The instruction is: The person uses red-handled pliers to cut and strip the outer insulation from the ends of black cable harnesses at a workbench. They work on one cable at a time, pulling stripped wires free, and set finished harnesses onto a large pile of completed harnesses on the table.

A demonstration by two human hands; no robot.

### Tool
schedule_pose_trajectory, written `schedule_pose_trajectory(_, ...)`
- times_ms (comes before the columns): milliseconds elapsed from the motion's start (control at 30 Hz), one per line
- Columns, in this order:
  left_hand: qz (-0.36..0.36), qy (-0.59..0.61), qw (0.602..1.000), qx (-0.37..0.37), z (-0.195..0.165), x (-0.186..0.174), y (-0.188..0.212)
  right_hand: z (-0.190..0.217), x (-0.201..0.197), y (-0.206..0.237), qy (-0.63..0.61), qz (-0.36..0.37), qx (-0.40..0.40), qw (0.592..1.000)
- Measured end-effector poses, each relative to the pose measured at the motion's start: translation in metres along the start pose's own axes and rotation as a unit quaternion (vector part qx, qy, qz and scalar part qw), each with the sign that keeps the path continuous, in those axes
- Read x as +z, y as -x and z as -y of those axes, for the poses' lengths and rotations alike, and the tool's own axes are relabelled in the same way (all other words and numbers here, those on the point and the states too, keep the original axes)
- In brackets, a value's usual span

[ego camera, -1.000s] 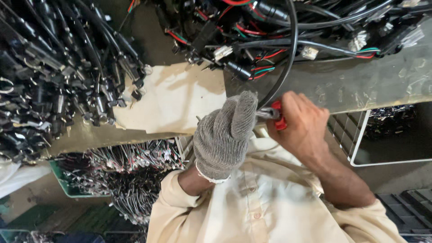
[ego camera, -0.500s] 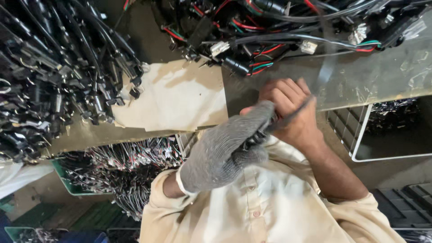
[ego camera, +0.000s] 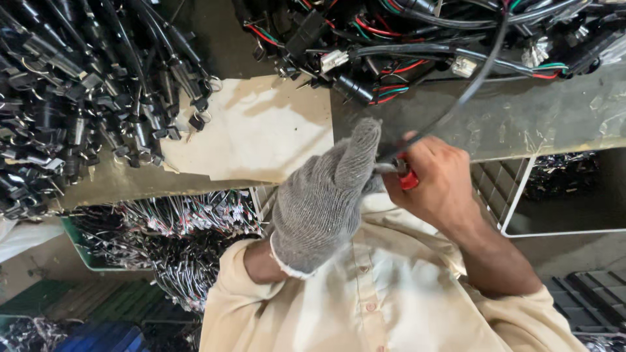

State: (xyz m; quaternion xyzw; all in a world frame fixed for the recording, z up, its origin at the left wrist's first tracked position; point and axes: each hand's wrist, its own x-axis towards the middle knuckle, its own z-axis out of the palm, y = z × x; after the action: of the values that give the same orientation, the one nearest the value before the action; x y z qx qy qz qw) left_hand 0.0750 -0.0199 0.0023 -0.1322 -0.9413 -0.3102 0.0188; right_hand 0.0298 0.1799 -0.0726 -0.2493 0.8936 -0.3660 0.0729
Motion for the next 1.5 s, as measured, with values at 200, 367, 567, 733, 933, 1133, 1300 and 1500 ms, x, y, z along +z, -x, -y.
schedule_pose_trajectory(200, 0.081, 0.218, 0.973, -0.006, 0.009, -0.007, -0.002, -0.006, 0.005, -0.004, 0.03, -0.077, -0.036, 0.996)
schedule_pose_trajectory(367, 0.159, 0.423, 0.892, -0.01, 0.016, -0.009, -0.006, -0.016, 0.004, -0.011, -0.06, -0.063, -0.095, 0.992)
schedule_pose_trajectory(567, 0.114, 0.342, 0.932, -0.037, 0.026, 0.0, 0.011, -0.024, 0.012, -0.008, -0.038, -0.093, -0.121, 0.988)
schedule_pose_trajectory(733, -0.217, 0.438, 0.862, -0.134, 0.044, -0.028, 0.025, -0.016, 0.004, -0.018, 0.165, -0.132, -0.088, 0.973)
schedule_pose_trajectory(933, -0.383, 0.106, 0.885, -0.243, 0.1, -0.066, -0.002, -0.003, -0.023, -0.045, 0.168, -0.196, -0.128, 0.958)
schedule_pose_trajectory(1133, -0.282, -0.182, 0.94, -0.063, 0.091, -0.027, -0.001, -0.007, -0.045, -0.075, 0.242, -0.146, -0.15, 0.948)
schedule_pose_trajectory(1300, -0.149, -0.072, 0.985, -0.038, 0.069, 0.011, -0.014, 0.018, -0.064, -0.093, 0.195, -0.086, -0.177, 0.961)
schedule_pose_trajectory(1500, -0.161, -0.051, 0.986, 0.0, 0.059, 0.021, -0.023, 0.02, -0.052, -0.093, 0.194, -0.119, -0.191, 0.955)
